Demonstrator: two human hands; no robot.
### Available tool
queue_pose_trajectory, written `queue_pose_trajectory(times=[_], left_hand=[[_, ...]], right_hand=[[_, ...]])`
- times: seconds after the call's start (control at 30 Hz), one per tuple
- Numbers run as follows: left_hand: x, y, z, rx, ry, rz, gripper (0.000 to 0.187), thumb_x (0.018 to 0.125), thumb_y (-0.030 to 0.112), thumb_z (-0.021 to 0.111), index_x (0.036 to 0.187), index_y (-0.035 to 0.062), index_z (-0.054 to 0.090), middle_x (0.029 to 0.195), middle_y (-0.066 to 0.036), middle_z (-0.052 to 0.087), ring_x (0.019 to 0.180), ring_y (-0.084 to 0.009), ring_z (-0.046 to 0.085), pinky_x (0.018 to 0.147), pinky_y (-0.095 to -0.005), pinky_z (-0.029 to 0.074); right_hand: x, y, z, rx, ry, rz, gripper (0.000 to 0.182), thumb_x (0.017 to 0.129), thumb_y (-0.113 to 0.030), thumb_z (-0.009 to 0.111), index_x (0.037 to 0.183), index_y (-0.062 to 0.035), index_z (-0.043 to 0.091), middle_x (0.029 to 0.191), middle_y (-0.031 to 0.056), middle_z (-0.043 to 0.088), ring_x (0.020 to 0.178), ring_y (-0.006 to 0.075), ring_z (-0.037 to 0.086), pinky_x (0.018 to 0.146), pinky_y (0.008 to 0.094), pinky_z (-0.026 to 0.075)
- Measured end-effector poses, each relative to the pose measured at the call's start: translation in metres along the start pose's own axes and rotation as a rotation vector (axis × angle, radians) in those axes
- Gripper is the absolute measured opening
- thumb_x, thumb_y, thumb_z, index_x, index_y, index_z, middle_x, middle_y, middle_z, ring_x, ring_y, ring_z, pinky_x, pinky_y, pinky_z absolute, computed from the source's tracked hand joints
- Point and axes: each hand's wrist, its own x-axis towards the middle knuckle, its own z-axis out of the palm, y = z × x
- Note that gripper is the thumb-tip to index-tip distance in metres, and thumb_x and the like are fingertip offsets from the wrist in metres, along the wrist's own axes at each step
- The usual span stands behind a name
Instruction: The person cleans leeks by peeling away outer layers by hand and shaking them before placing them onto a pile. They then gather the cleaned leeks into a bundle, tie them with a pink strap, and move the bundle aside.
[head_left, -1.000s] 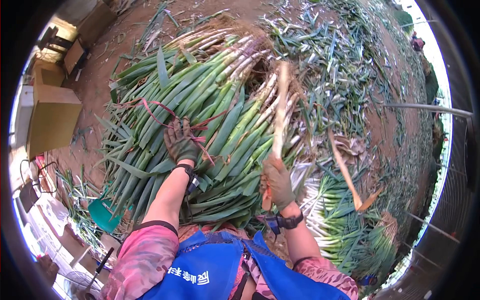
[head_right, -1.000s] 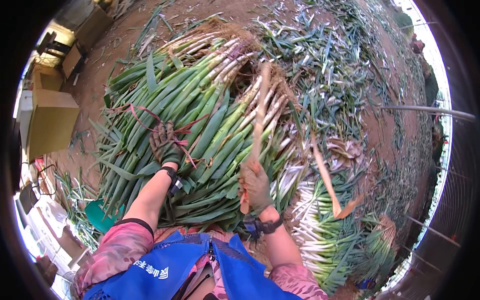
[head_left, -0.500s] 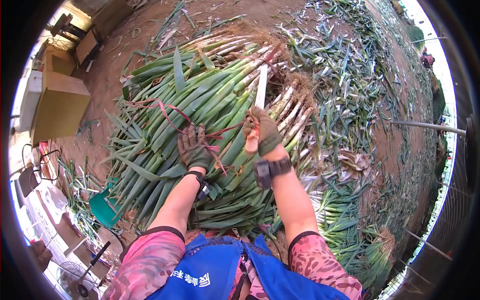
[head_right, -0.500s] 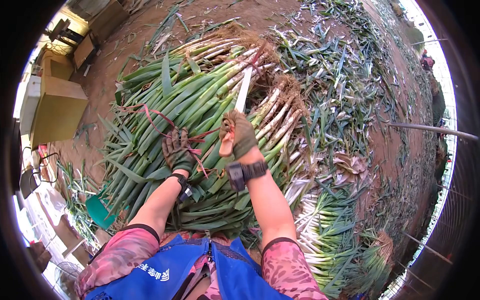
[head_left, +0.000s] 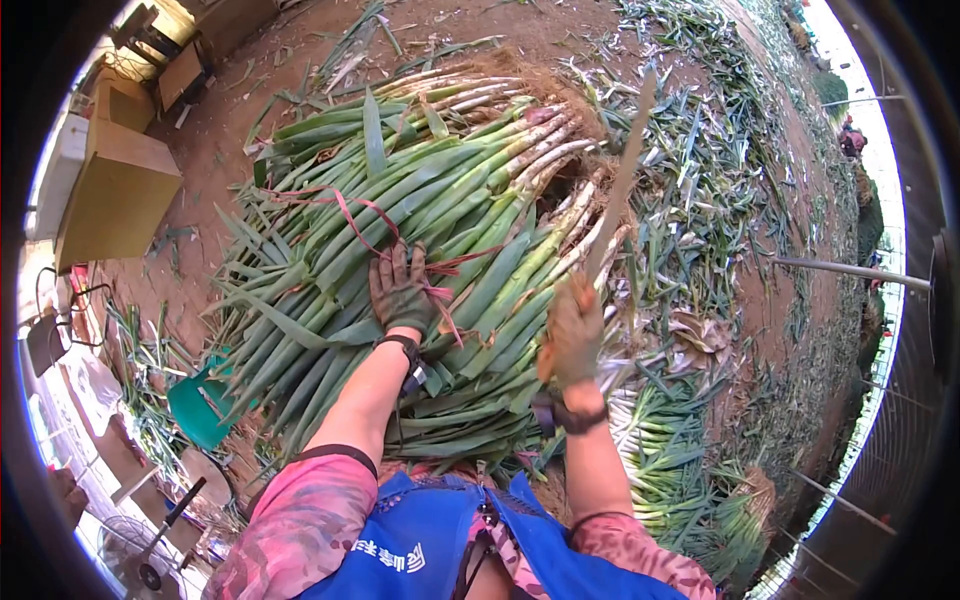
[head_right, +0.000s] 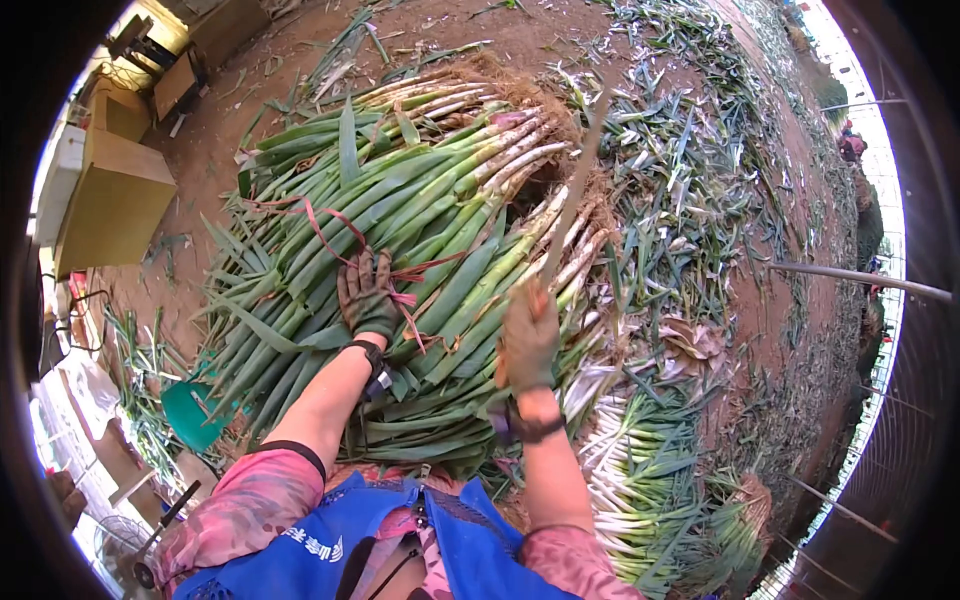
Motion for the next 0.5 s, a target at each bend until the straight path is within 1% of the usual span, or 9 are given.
queue_pose_trajectory(times=[0.03, 0.13, 0.17, 0.27, 0.33, 0.37, 0.4, 0.47, 0.5], left_hand=[[-0.001, 0.002, -0.011, -0.021, -0.018, 0.0, 0.068, 0.086, 0.053, 0.052, 0.146, 0.024, 0.038, 0.153, -0.008, 0.032, 0.142, -0.0286, 0.027, 0.119, -0.0487, 0.012], [-0.001, 0.0, -0.001, 0.009, -0.015, -0.003, 0.062, 0.09, 0.049, 0.047, 0.146, 0.0249, 0.038, 0.154, -0.008, 0.031, 0.142, -0.0283, 0.027, 0.119, -0.0488, 0.012], [-0.001, -0.001, 0.002, 0.014, 0.021, 0.0, 0.056, 0.093, 0.045, 0.044, 0.145, 0.0248, 0.04, 0.154, -0.008, 0.032, 0.142, -0.0282, 0.028, 0.119, -0.0483, 0.013], [-0.003, -0.001, -0.007, -0.027, 0.018, -0.008, 0.052, 0.095, 0.04, 0.043, 0.145, 0.0253, 0.042, 0.154, -0.007, 0.034, 0.142, -0.0282, 0.029, 0.119, -0.0472, 0.013], [-0.002, -0.004, -0.012, -0.027, 0.03, -0.014, 0.052, 0.094, 0.039, 0.044, 0.144, 0.0264, 0.043, 0.153, -0.006, 0.037, 0.141, -0.0285, 0.031, 0.119, -0.0461, 0.014], [-0.002, -0.006, -0.012, -0.02, 0.04, -0.003, 0.052, 0.094, 0.04, 0.044, 0.144, 0.0267, 0.043, 0.153, -0.006, 0.037, 0.141, -0.0285, 0.031, 0.119, -0.046, 0.014], [-0.003, -0.006, -0.01, -0.015, 0.046, 0.017, 0.052, 0.093, 0.04, 0.045, 0.144, 0.027, 0.044, 0.153, -0.006, 0.037, 0.141, -0.0286, 0.031, 0.119, -0.0459, 0.015], [-0.001, -0.011, 0.001, -0.109, 0.113, 0.041, 0.052, 0.088, 0.036, 0.053, 0.139, 0.0247, 0.05, 0.149, -0.006, 0.041, 0.139, -0.0289, 0.033, 0.118, -0.0461, 0.017], [-0.002, -0.011, -0.008, -0.122, 0.121, 0.044, 0.05, 0.088, 0.034, 0.055, 0.137, 0.0241, 0.051, 0.147, -0.007, 0.044, 0.138, -0.0283, 0.035, 0.117, -0.0458, 0.019]], right_hand=[[-0.012, 0.007, -0.023, 0.072, -0.039, 0.027, 0.011, 0.097, -0.022, 0.057, 0.094, -0.0135, 0.051, 0.06, -0.0063, 0.044, 0.044, 0.0058, 0.04, 0.037, 0.0213, 0.034], [-0.039, 0.005, -0.062, 0.038, 0.037, 0.181, 0.014, 0.096, -0.026, 0.059, 0.097, -0.0137, 0.053, 0.061, -0.0046, 0.045, 0.044, 0.0073, 0.042, 0.038, 0.0226, 0.036], [-0.045, 0.011, -0.076, 0.028, 0.026, 0.195, 0.012, 0.096, -0.025, 0.058, 0.097, -0.0132, 0.054, 0.062, -0.0044, 0.046, 0.045, 0.0072, 0.043, 0.039, 0.0224, 0.036], [-0.086, 0.04, -0.109, -0.006, 0.028, 0.274, 0.01, 0.096, -0.022, 0.057, 0.097, -0.0124, 0.056, 0.064, -0.0037, 0.049, 0.047, 0.0071, 0.045, 0.04, 0.0221, 0.036], [-0.121, 0.052, -0.118, -0.033, 0.07, 0.335, 0.01, 0.096, -0.023, 0.058, 0.095, -0.0125, 0.056, 0.064, -0.0033, 0.05, 0.047, 0.0074, 0.045, 0.04, 0.0227, 0.036], [-0.139, 0.06, -0.123, -0.112, 0.13, 0.381, 0.012, 0.094, -0.024, 0.06, 0.093, -0.0127, 0.056, 0.063, -0.0038, 0.048, 0.047, 0.007, 0.044, 0.04, 0.0233, 0.036], [-0.159, 0.068, -0.134, -0.116, 0.112, 0.379, 0.013, 0.094, -0.024, 0.061, 0.093, -0.012, 0.056, 0.064, -0.0037, 0.049, 0.049, 0.0067, 0.045, 0.042, 0.023, 0.037], [-0.203, 0.094, -0.171, -0.108, 0.101, 0.378, 0.014, 0.093, -0.024, 0.062, 0.094, -0.0107, 0.057, 0.066, -0.0037, 0.051, 0.053, 0.006, 0.047, 0.045, 0.0223, 0.039], [-0.222, 0.142, -0.207, -0.201, 0.158, 0.265, 0.016, 0.091, -0.024, 0.064, 0.093, -0.0088, 0.059, 0.07, -0.0029, 0.055, 0.061, 0.0061, 0.051, 0.053, 0.0226, 0.042]])
